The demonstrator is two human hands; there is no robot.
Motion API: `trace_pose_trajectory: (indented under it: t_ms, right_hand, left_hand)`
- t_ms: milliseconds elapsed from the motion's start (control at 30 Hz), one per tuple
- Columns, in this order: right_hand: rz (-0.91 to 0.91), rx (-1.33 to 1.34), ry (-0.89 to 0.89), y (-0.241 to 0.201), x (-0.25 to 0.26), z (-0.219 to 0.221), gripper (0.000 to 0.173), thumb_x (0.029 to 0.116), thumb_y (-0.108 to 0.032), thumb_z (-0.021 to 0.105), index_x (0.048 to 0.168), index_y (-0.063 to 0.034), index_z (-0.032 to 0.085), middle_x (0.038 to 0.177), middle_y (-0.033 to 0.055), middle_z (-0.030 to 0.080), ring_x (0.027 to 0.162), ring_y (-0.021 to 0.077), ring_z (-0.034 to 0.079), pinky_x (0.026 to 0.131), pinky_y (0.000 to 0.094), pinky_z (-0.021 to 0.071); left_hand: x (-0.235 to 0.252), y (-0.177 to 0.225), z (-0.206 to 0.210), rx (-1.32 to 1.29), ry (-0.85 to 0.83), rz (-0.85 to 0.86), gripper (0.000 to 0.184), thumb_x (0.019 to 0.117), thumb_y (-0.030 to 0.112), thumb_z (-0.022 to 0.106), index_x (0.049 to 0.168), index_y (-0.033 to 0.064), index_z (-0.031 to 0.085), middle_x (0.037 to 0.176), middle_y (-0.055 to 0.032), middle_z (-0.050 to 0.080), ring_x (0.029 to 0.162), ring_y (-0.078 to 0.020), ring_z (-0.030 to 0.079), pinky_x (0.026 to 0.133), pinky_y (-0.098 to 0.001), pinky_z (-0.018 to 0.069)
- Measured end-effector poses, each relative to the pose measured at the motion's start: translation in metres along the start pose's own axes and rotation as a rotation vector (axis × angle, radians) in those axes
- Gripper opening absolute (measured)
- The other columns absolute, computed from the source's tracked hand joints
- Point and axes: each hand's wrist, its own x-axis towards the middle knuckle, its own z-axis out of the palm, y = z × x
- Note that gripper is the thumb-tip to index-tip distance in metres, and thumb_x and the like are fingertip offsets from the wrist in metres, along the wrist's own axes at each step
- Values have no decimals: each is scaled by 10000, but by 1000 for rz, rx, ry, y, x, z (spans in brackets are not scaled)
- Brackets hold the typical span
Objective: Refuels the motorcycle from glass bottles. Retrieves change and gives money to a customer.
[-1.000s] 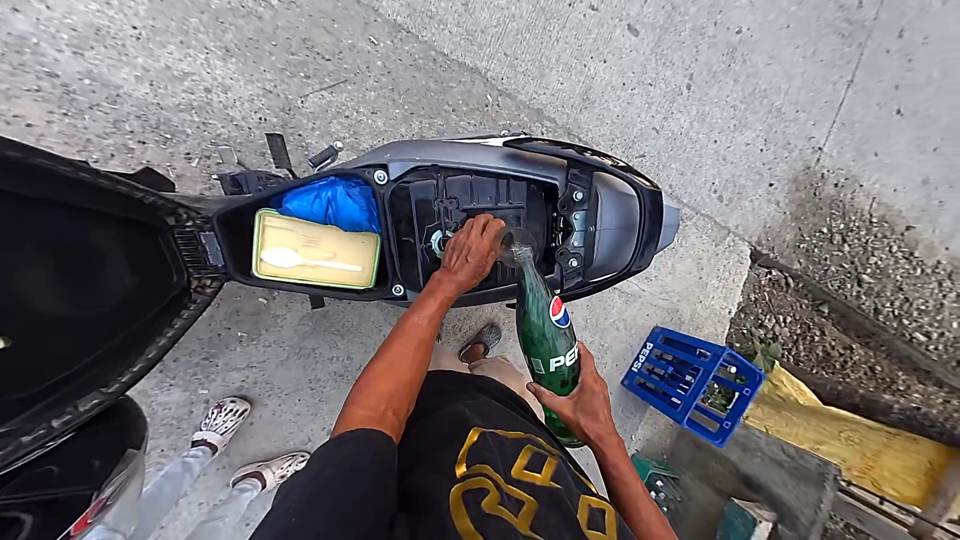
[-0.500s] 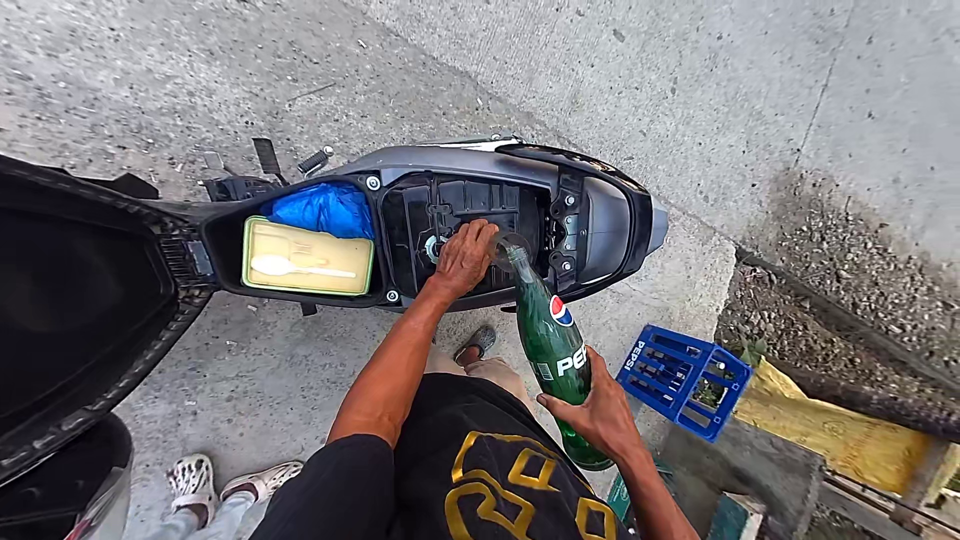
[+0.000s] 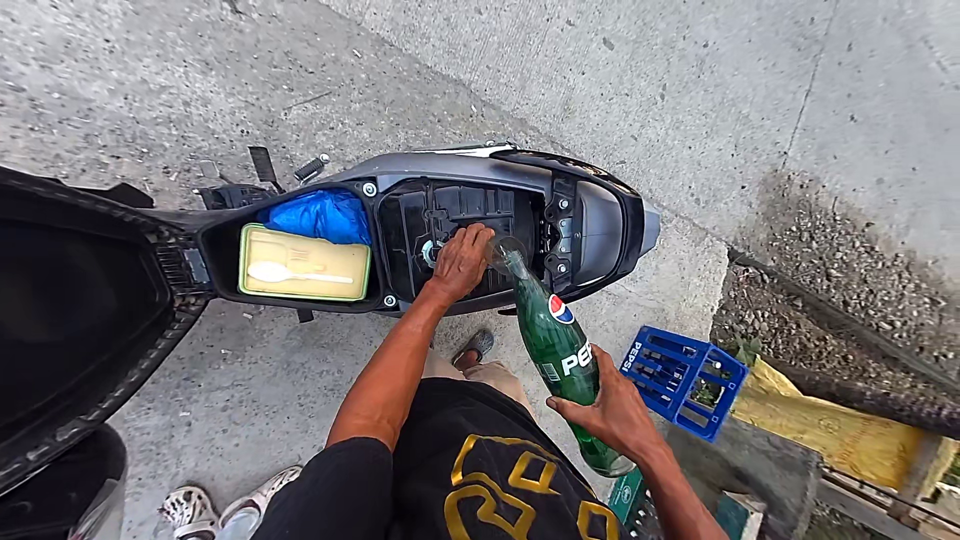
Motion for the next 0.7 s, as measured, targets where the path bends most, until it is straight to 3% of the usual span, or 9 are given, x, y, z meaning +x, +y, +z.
trace_pose_trajectory:
  t_ms: [200,300,367,467,533,600,700]
  right_hand:
    - [46,-449,-156,-56,2,-85,1095,711,-633,833,1534,-78,372,1231,220,642,1026,404,683,841,603,553]
    - [57,-720,-195,-101,3,-119,1046,741,-598,841,1491,-33,382,1212,279,617,1045,470,657,836,623,534]
    - [-19,-864,-126,-127,5,-128,1025,721,-478,888,1467,23,396,1205,341,598,1067,532,634,811,649,536]
    - [-267,-1124,127,-158,14,-123,913,658,-230,928,1402,64,488,1118,376,609,1050,573,618,757,677,514]
    - [-381,-1289,226,-180,21,-122,616,811,-70,772,1354,84,524,1077,370,618,1043,564,617,801,671,490]
    - [-416,-1460,283,-202,27,-118,348,965,4,550,1300,100,549,1053,335,633,1036,515,637,838,619,494]
    - [-407,-1519,269,-227,25,-113,292,968,13,507,1232,124,566,1079,326,640,1068,498,634,876,612,484]
  left_hand:
    - [1,0,-2,9,-10,-11,312,967,61,569,1264,-18,622,1271,-235,638,1080,-426,659,868,-509,565]
    - [-3,13,-2,15,-20,-58,348,931,83,638,1270,3,635,1282,-226,637,1119,-426,646,895,-541,562]
    - [-6,22,2,15,-56,-123,413,886,116,693,1292,61,646,1312,-188,626,1175,-397,616,935,-557,547]
    - [-1,18,-10,-23,-116,-185,440,907,86,655,1347,81,628,1369,-180,613,1233,-391,601,989,-544,532]
    - [1,17,-16,-83,-130,-173,430,943,80,635,1372,68,613,1397,-185,598,1251,-392,590,1010,-538,516]
    - [2,15,-17,-107,-146,-151,411,984,113,615,1390,59,594,1407,-185,587,1256,-388,585,1020,-528,505]
    - [2,14,-16,-107,-146,-169,420,984,126,620,1395,54,581,1412,-183,582,1264,-388,579,1027,-531,501]
